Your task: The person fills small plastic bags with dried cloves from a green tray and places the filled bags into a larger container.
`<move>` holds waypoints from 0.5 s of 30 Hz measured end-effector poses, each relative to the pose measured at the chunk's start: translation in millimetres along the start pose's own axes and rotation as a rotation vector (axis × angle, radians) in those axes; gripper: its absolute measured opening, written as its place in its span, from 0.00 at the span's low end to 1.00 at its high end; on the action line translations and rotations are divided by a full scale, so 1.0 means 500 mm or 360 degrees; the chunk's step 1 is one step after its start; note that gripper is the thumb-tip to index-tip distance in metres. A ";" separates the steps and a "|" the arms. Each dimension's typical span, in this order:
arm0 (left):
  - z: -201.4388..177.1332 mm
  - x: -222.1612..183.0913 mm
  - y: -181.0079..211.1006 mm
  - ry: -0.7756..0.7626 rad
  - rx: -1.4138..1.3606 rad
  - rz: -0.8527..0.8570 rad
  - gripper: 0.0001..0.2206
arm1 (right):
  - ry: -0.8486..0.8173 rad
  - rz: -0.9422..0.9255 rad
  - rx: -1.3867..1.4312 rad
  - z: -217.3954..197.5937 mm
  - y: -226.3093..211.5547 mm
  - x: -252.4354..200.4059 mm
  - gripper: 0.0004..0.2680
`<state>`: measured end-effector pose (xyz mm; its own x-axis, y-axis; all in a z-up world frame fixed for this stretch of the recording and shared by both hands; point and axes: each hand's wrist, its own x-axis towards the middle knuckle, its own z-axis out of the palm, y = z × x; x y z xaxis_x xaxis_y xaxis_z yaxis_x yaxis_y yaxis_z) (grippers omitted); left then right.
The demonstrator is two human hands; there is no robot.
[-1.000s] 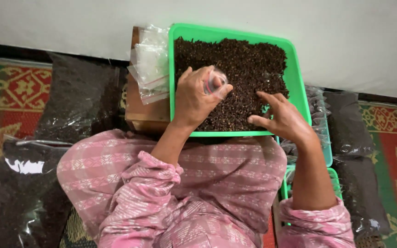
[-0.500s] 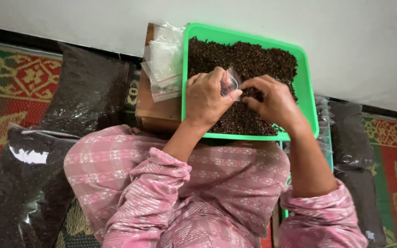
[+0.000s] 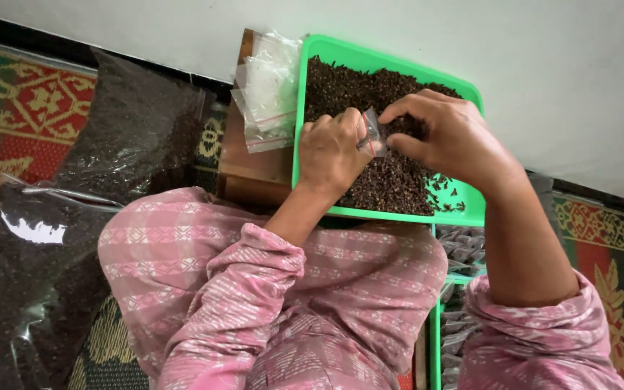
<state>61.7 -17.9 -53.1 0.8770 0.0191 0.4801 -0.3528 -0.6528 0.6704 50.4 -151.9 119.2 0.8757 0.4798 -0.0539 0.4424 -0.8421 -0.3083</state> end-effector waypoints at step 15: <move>-0.025 0.000 0.017 -0.0026 0.0018 -0.0058 0.15 | 0.0036 -0.0146 0.0147 0.029 0.012 0.022 0.15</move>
<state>54.6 -14.1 -40.4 0.8945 0.0310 0.4460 -0.3166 -0.6604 0.6809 59.8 -148.1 102.9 0.8371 0.5471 -0.0006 0.5018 -0.7683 -0.3973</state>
